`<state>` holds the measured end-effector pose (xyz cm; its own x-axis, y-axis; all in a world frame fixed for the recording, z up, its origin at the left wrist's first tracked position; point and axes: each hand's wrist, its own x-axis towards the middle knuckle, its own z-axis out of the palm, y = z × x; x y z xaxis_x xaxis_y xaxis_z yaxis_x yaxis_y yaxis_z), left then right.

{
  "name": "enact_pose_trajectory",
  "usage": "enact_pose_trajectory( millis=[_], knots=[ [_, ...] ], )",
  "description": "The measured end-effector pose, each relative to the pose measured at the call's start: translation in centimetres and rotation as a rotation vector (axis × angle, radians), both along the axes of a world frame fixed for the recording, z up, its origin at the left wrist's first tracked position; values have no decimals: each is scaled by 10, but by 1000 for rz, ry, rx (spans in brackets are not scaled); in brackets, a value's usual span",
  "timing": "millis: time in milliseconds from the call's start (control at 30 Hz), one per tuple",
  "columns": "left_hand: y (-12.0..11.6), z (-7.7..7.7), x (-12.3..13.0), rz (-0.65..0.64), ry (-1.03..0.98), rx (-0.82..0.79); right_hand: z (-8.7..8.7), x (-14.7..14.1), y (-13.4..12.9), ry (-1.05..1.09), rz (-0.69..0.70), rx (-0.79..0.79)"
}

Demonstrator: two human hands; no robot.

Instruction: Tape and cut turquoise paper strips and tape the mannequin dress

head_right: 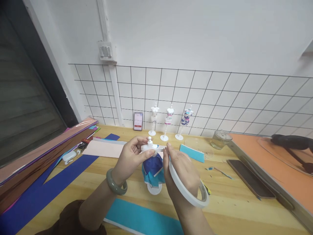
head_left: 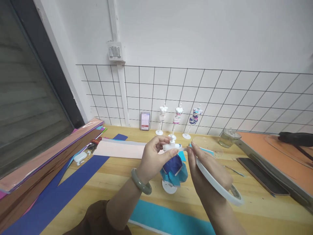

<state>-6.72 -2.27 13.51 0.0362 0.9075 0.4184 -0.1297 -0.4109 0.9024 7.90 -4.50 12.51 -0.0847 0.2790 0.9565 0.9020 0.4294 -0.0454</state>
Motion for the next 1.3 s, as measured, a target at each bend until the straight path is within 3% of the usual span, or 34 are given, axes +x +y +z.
enact_pose_trajectory(
  millis=[167,367,767,1100,1300],
  knots=[
    [1,0,-1,-2,-34,-6,1,3,2,72,34,-27],
    [4,2,-5,24,-41,-9,2,3,1,159,262,-105],
    [4,3,-10,-4,-59,-70,17,-7,-17,277,359,-292],
    [7,2,-15,-102,-142,-139,28,-6,-19,750,440,-697],
    [7,4,-19,-172,-124,-178,24,-3,-13,805,411,-684]
  ],
)
